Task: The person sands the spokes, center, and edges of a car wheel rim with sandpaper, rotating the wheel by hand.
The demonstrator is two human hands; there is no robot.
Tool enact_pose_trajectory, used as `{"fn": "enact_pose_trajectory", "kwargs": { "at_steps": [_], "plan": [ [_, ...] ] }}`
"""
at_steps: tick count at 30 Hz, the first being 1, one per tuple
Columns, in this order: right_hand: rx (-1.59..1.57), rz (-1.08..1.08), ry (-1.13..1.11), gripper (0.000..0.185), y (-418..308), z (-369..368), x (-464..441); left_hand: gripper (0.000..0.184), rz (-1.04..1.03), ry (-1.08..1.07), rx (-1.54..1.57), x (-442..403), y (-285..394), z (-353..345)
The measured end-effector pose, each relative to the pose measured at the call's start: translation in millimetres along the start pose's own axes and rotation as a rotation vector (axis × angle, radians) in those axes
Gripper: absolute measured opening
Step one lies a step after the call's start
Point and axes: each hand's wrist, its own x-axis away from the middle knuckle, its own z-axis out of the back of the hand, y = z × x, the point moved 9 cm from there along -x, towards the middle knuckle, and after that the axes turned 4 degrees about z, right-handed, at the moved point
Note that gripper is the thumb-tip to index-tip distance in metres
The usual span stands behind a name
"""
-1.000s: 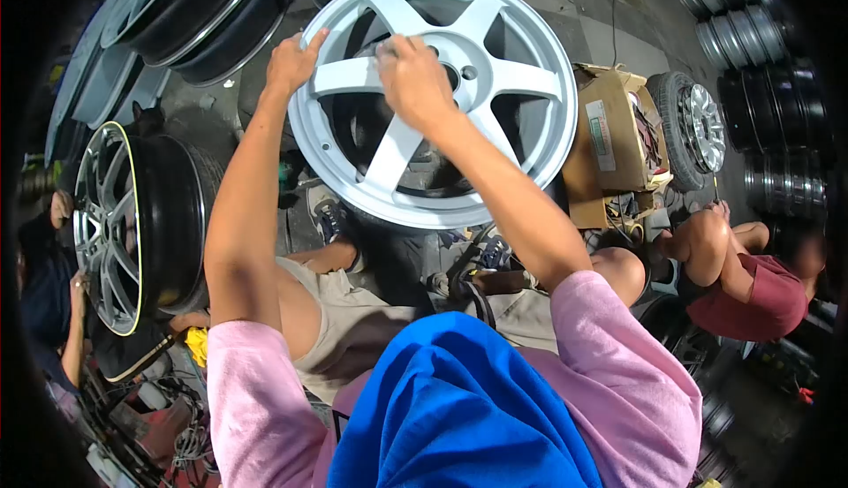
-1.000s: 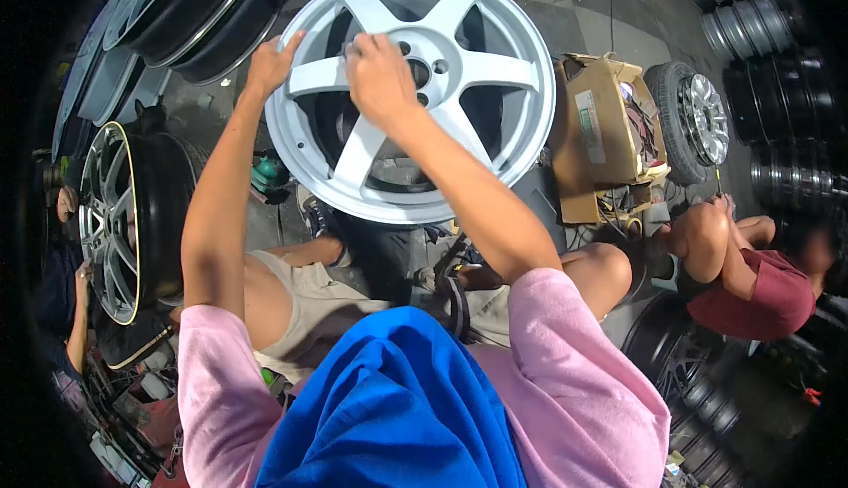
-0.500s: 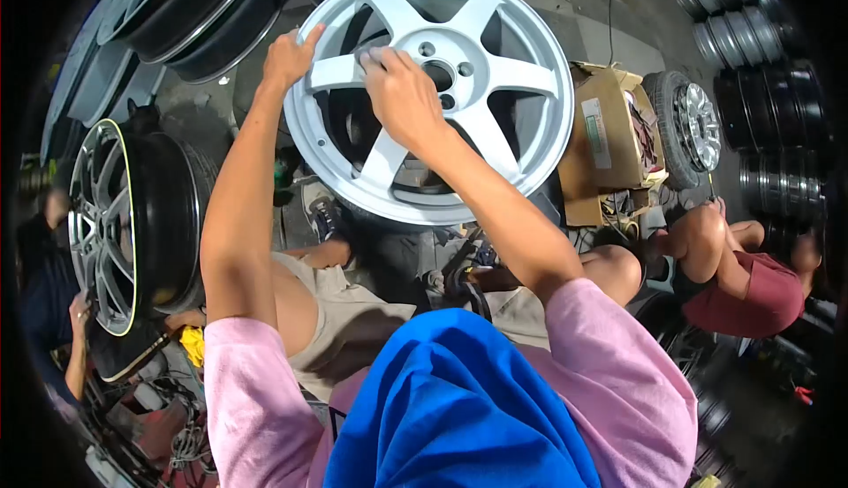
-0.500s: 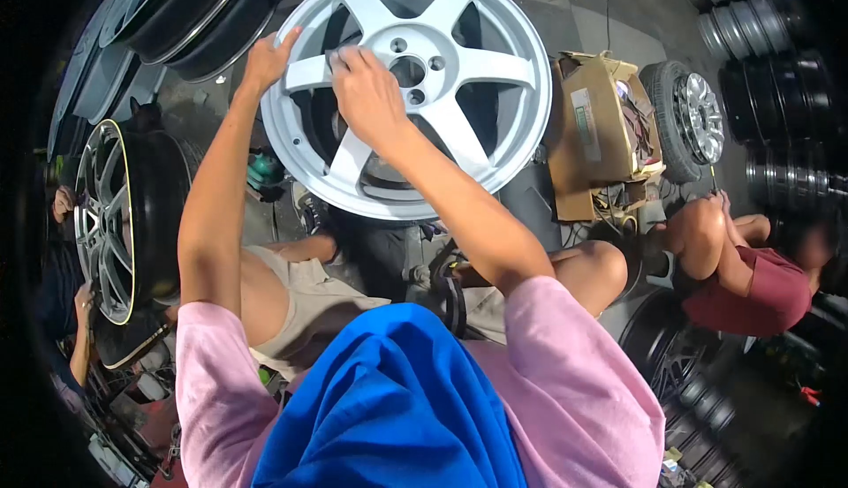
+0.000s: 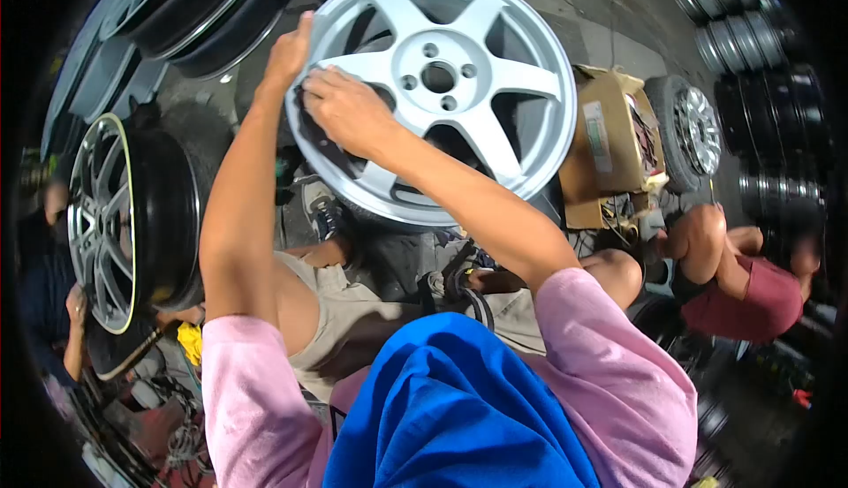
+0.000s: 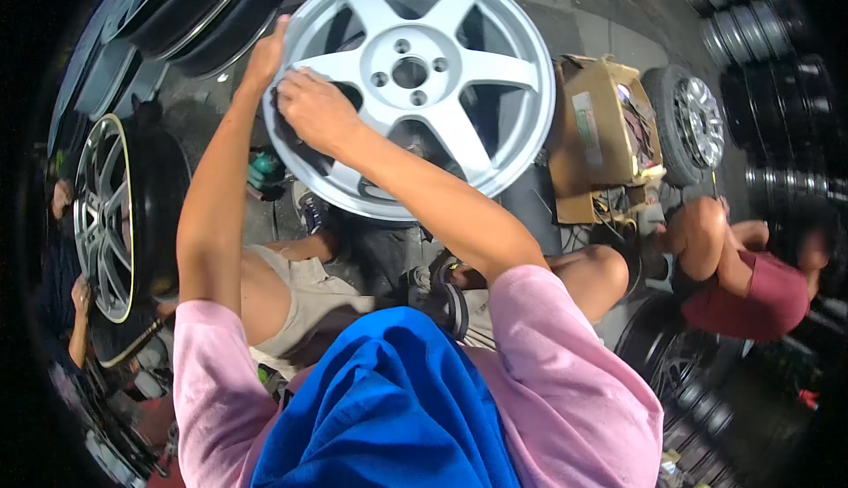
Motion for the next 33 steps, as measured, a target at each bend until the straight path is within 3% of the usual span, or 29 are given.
{"fn": "enact_pose_trajectory", "kwargs": {
  "at_steps": [3,5,7,10,13,15,17,19,20,22,27,29,31,33],
  "plan": [
    [-0.002,-0.029,0.016,0.029,4.1,15.8,13.9,0.101,0.097,-0.035,0.082,-5.4,-13.4,-3.4],
    [0.003,-0.173,0.101,0.03,23.2,46.4,46.6,0.1,0.007,0.013,0.039,9.5,5.3,1.3],
    [0.178,-0.258,-0.11,0.029,49.9,71.4,93.3,0.099,-0.062,0.06,0.006,14.4,12.1,4.0],
    [0.239,-0.371,-0.108,0.03,71.9,126.1,154.1,0.094,-0.02,-0.027,0.001,11.6,8.6,-1.6],
    [0.231,-0.327,-0.081,0.026,66.6,159.0,172.9,0.092,-0.058,-0.023,0.016,14.3,10.4,-1.5],
    [0.343,-0.316,0.127,0.025,71.4,190.2,176.5,0.09,-0.052,0.023,-0.027,10.6,8.5,0.2],
    [0.409,-0.506,0.131,0.025,90.5,210.4,186.6,0.089,-0.047,0.055,-0.077,7.6,3.5,3.7],
    [0.414,-0.682,0.101,0.028,109.0,208.0,198.7,0.088,-0.022,-0.08,-0.067,6.2,5.5,-4.3],
    [0.418,-0.684,0.106,0.028,112.5,206.6,199.1,0.088,-0.029,-0.081,-0.067,7.9,9.0,-7.5],
    [0.529,-0.46,-0.039,0.032,107.8,185.2,181.8,0.089,-0.082,0.037,-0.057,12.8,11.1,0.8],
    [0.615,-0.624,-0.017,0.034,133.4,191.2,190.4,0.091,-0.089,0.011,-0.07,5.2,3.9,-3.5],
    [0.425,-0.44,0.131,0.027,117.0,170.2,184.8,0.092,-0.058,0.008,-0.076,1.8,0.2,-3.6],
    [0.344,-0.321,0.089,0.015,66.0,163.9,153.5,0.093,-0.073,0.0,-0.087,1.8,3.8,-1.1],
    [0.265,-0.296,0.095,0.02,95.8,171.0,166.8,0.093,-0.084,-0.015,-0.097,5.9,3.5,-5.1]
  ]
}}
